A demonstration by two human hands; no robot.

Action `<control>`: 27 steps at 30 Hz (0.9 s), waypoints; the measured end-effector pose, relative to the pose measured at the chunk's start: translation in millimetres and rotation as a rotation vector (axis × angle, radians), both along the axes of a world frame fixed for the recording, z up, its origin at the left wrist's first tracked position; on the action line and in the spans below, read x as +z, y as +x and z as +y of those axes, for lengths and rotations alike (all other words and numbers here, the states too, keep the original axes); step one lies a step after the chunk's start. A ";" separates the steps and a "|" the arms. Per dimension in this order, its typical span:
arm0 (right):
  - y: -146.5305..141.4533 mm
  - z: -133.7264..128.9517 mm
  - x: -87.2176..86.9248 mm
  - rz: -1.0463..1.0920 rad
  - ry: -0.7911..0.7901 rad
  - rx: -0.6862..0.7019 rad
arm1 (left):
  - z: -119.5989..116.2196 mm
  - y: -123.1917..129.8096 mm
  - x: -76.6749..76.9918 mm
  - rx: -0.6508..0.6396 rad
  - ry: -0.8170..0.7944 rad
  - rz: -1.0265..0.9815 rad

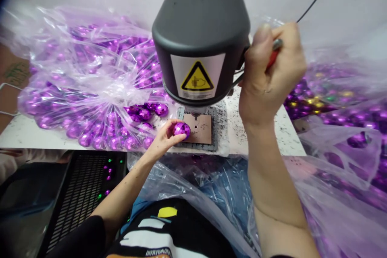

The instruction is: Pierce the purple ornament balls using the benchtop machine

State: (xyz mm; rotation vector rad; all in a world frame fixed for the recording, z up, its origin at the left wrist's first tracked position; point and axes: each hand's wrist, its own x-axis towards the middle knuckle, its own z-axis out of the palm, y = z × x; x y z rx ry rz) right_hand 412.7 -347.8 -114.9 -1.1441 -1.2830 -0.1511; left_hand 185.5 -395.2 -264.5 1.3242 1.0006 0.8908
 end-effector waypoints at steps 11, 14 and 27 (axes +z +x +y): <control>0.7 12.5 -1.1 0.000 0.034 -0.030 | 22.0 20.8 -21.5 0.013 0.205 0.179; 0.8 13.2 -2.4 0.003 0.041 -0.021 | 21.9 25.3 -28.5 0.048 0.330 0.312; 1.2 11.6 -3.7 -0.004 0.046 -0.010 | 19.9 43.0 -32.9 0.027 0.716 0.573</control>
